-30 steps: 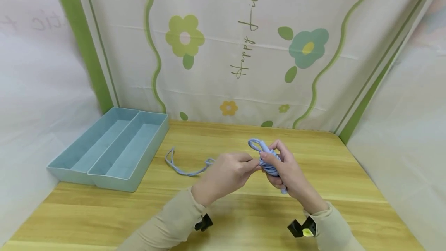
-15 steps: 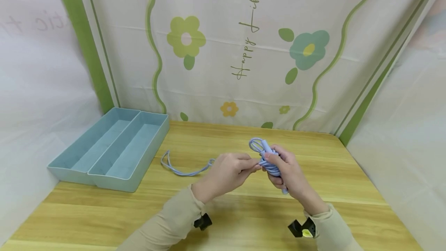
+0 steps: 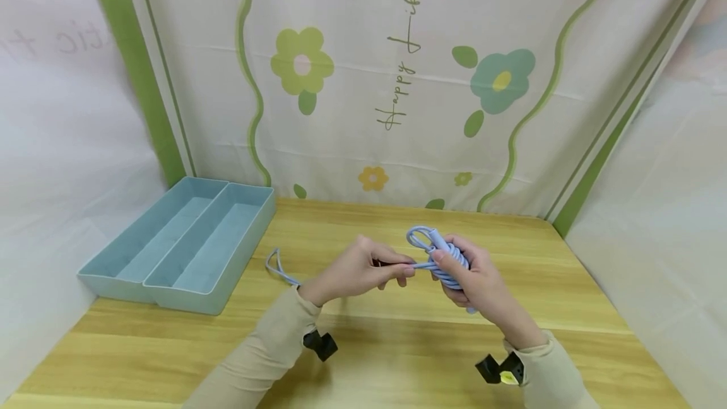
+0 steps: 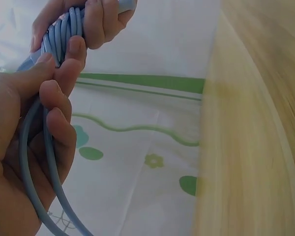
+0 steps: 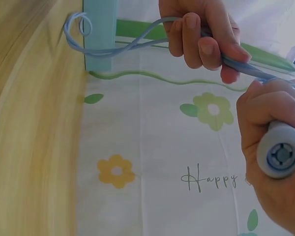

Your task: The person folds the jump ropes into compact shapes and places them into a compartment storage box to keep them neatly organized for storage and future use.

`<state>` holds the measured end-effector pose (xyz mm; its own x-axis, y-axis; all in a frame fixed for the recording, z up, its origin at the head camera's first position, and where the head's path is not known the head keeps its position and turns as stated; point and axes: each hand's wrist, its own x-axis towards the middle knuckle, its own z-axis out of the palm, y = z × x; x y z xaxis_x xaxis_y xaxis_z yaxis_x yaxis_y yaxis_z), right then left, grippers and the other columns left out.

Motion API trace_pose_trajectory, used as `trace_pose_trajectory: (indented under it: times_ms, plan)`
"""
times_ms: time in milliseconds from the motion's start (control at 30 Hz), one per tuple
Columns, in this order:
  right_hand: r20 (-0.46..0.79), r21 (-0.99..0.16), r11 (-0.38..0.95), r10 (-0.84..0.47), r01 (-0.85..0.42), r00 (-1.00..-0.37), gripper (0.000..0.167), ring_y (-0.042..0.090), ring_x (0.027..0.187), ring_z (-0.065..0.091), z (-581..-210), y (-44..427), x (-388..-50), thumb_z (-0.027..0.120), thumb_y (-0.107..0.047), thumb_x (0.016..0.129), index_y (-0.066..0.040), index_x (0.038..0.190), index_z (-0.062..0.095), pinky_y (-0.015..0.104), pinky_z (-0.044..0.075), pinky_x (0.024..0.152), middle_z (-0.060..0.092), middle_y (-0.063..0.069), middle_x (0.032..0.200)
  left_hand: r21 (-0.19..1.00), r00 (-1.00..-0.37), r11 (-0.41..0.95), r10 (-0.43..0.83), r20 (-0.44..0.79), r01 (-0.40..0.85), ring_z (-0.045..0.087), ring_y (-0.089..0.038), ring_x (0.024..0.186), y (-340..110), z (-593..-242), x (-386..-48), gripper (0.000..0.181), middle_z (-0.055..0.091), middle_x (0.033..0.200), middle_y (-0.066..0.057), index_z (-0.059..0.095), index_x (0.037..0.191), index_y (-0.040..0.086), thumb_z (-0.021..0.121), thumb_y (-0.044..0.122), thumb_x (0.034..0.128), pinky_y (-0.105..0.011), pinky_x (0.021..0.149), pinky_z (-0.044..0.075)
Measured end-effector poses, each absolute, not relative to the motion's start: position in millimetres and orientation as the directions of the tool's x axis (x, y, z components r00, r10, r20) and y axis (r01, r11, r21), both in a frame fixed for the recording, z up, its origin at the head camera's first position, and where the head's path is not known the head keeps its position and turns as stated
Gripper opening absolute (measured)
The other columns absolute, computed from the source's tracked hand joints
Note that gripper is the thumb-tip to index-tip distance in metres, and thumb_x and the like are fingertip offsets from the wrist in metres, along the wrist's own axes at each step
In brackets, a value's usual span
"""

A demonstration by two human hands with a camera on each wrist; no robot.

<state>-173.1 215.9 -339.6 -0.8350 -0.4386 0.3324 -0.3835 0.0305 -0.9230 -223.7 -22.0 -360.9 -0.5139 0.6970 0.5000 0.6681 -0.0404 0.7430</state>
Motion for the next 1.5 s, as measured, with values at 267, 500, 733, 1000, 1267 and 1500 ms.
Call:
trace_pose_trajectory:
  times_ms: [267, 500, 733, 1000, 1267, 1500]
  plan:
    - [0.368, -0.913, -0.009, -0.452, -0.408, -0.813, 0.011, 0.02, 0.036, 0.033, -338, 218, -172, 0.042, -0.003, 0.106, 0.003, 0.107, 0.051, 0.032, 0.03, 0.027, 0.056, 0.013, 0.074, 0.727, -0.504, -0.034, 0.699, 0.508, 0.685, 0.053, -0.011, 0.049, -26, -356, -225, 0.016, 0.072, 0.078, 0.002, 0.076, 0.106, 0.003, 0.068, 0.008, 0.0938, -0.026, 0.046, 0.047]
    - [0.345, -0.92, 0.017, -0.437, -0.392, -0.83, 0.009, 0.017, 0.036, 0.034, -335, 219, -174, 0.043, -0.005, 0.106, -0.001, 0.105, 0.052, 0.031, 0.031, 0.028, 0.056, 0.013, 0.073, 0.694, -0.478, -0.019, 0.712, 0.515, 0.719, 0.054, -0.005, 0.049, -30, -353, -227, 0.016, 0.071, 0.078, 0.006, 0.077, 0.106, 0.005, 0.066, 0.013, 0.0959, -0.025, 0.046, 0.048]
    - [0.35, -0.918, 0.02, -0.434, -0.397, -0.83, 0.009, 0.019, 0.036, 0.033, -330, 222, -173, 0.044, -0.004, 0.105, 0.0, 0.105, 0.052, 0.032, 0.031, 0.028, 0.054, 0.013, 0.071, 0.685, -0.475, 0.004, 0.724, 0.5, 0.728, 0.057, -0.007, 0.052, -31, -347, -227, 0.014, 0.071, 0.077, 0.002, 0.077, 0.101, 0.004, 0.066, 0.013, 0.0961, -0.025, 0.046, 0.049]
    - [0.359, -0.91, 0.035, -0.427, -0.412, -0.83, 0.008, 0.019, 0.037, 0.034, -329, 225, -172, 0.044, -0.003, 0.105, 0.0, 0.106, 0.051, 0.032, 0.033, 0.028, 0.055, 0.014, 0.073, 0.65, -0.467, 0.04, 0.729, 0.501, 0.759, 0.062, -0.009, 0.057, -31, -346, -222, 0.013, 0.07, 0.077, 0.004, 0.077, 0.097, 0.004, 0.067, 0.011, 0.0957, -0.023, 0.051, 0.051]
    - [0.373, -0.903, 0.049, -0.406, -0.427, -0.834, 0.009, 0.02, 0.037, 0.034, -328, 227, -171, 0.044, -0.003, 0.105, 0.0, 0.108, 0.052, 0.032, 0.033, 0.029, 0.055, 0.014, 0.072, 0.617, -0.449, 0.054, 0.736, 0.507, 0.785, 0.061, -0.002, 0.061, -30, -344, -219, 0.014, 0.069, 0.079, 0.004, 0.077, 0.099, 0.003, 0.066, 0.012, 0.096, -0.02, 0.055, 0.053]
    - [0.363, -0.912, 0.024, -0.414, -0.409, -0.835, 0.01, 0.023, 0.036, 0.031, -327, 227, -170, 0.043, -0.004, 0.106, 0.001, 0.107, 0.051, 0.032, 0.031, 0.028, 0.054, 0.016, 0.072, 0.638, -0.443, 0.028, 0.743, 0.501, 0.769, 0.062, 0.0, 0.066, -32, -348, -224, 0.014, 0.07, 0.079, 0.002, 0.077, 0.099, 0.003, 0.065, 0.011, 0.0964, -0.022, 0.059, 0.054]
